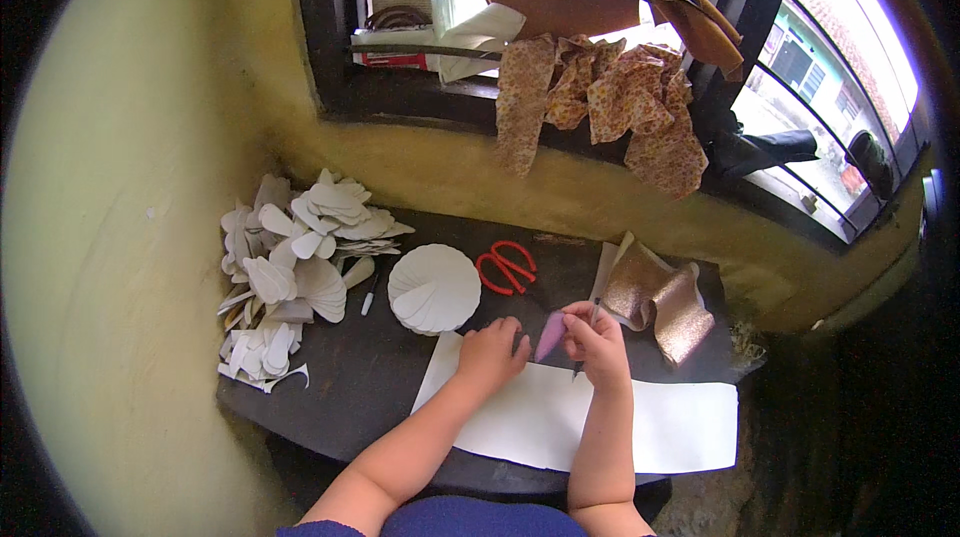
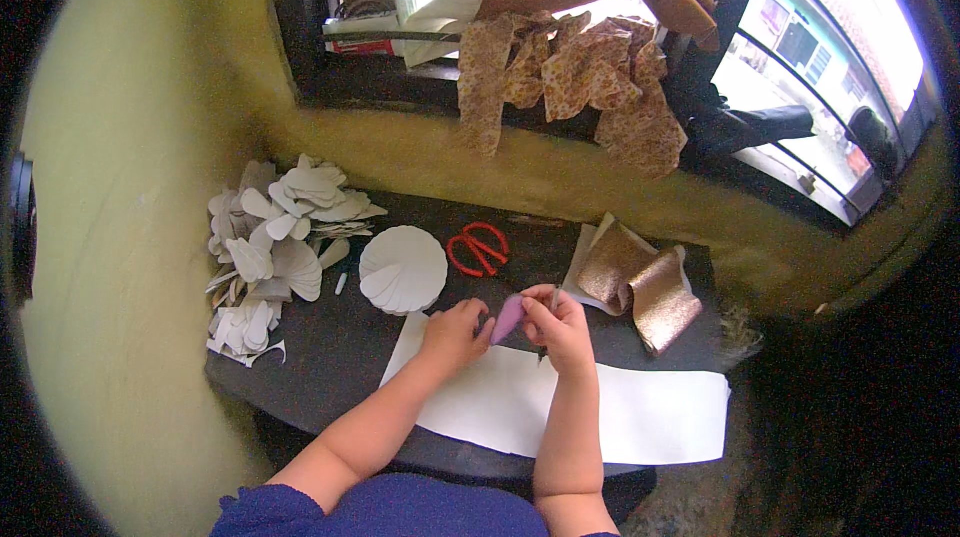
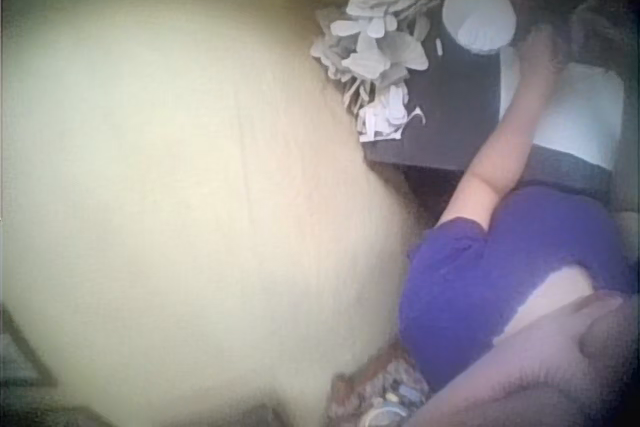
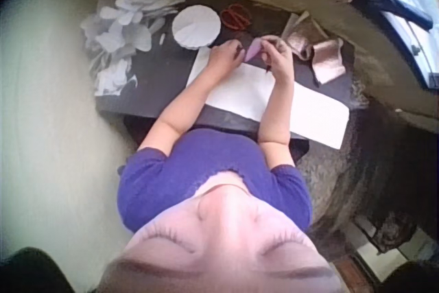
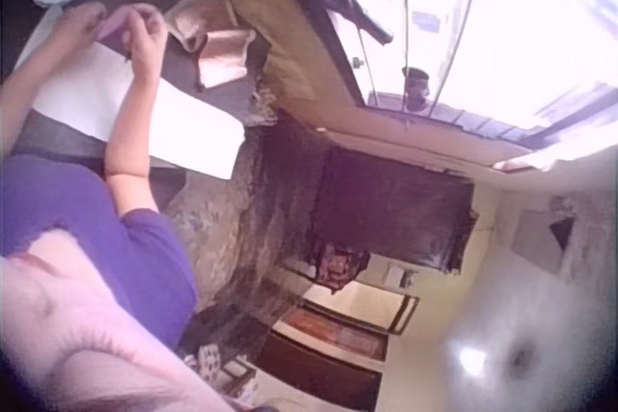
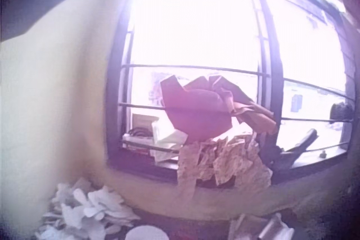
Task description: The person cuts a white paper petal shape using red scissors, then folds a stack of white paper petals into a fan shape. They gather and crumple paper scraps, then use a purple template and a pen to trace petal outlines onto a large sheet of white paper.
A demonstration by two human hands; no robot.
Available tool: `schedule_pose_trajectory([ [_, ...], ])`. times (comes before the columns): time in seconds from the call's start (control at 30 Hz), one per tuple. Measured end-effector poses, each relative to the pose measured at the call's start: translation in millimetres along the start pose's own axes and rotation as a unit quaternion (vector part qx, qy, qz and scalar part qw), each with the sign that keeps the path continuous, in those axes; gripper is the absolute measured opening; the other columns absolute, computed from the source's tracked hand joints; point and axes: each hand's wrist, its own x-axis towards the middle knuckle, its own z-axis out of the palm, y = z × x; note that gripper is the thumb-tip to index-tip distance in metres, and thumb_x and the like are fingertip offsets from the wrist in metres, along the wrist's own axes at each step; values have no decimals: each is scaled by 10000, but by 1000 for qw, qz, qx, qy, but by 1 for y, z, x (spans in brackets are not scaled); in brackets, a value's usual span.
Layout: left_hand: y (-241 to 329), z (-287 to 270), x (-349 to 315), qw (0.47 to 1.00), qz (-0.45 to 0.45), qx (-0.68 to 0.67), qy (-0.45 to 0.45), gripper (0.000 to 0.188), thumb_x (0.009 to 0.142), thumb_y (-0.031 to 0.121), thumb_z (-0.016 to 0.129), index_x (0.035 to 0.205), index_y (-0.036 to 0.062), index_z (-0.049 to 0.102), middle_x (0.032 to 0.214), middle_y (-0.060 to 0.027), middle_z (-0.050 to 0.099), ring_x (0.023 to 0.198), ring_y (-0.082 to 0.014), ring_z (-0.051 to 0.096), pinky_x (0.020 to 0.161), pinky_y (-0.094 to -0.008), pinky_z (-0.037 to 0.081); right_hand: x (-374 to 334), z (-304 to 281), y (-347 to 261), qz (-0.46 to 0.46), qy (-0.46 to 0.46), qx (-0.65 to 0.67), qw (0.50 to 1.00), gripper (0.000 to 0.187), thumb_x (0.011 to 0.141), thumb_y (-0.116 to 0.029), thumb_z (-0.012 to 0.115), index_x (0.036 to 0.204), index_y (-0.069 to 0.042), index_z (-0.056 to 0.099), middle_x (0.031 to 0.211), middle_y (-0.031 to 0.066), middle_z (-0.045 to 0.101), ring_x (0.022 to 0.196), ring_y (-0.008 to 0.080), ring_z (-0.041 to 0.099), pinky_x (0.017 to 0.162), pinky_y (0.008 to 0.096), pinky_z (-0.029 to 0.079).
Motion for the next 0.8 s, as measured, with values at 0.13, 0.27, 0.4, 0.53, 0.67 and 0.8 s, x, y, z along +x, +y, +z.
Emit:
schedule_pose_trajectory([
  [0.13, 6, -10, -9, 993, -48, 103, -37, 362, 819, 351, 619, 1000, 41, 574, 967, -144, 599, 895, -330, 601, 847, -518, 389, -1, 2, 0, -15, -3, 12, 1000, 142, 886, -121, 637, 991, -33, 600, 677, -10, 548, 522, 57, 463, 447, 187, 298],
  [0.27, 9, -20, -11, 985, -84, 148, -34, 427, 809, 374, 632, 1053, 30, 565, 1099, -153, 530, 1055, -331, 525, 883, -550, 354, 1, 2, 2, -9, -1, 4, 1000, 139, 886, -117, 629, 998, -43, 593, 692, -14, 550, 540, 51, 477, 451, 184, 302],
  [0.4, 6, -23, -9, 983, -95, 152, -28, 479, 807, 388, 637, 1116, 31, 554, 1193, -162, 471, 1167, -336, 448, 943, -586, 321, 2, 2, 5, -4, -4, 1, 1000, 144, 885, -117, 625, 1003, -44, 585, 702, -17, 548, 554, 49, 484, 454, 183, 304],
  [0.53, -7, -16, -7, 979, -87, 186, 17, 514, 815, 408, 629, 1169, 45, 546, 1275, -186, 438, 1223, -356, 415, 1027, -622, 244, 3, 4, 6, -5, -20, -12, 1000, 149, 884, -118, 625, 1004, -40, 587, 696, -21, 547, 556, 49, 486, 460, 185, 310],
  [0.67, -15, -11, -2, 978, -76, 190, 38, 454, 852, 393, 592, 1175, 76, 559, 1311, -177, 451, 1230, -349, 432, 1023, -614, 257, 0, 7, 5, -3, -42, -42, 998, 171, 886, -125, 626, 1021, -22, 608, 713, -15, 567, 580, 53, 503, 483, 192, 347],
  [0.8, -17, -6, 0, 997, -35, 49, 54, 268, 878, 293, 563, 1060, 100, 602, 1215, -94, 532, 1161, -274, 484, 929, -524, 329, 2, 9, 12, -21, -37, -112, 993, 186, 889, -136, 626, 1012, 3, 636, 747, -4, 595, 608, 57, 511, 530, 196, 392],
])
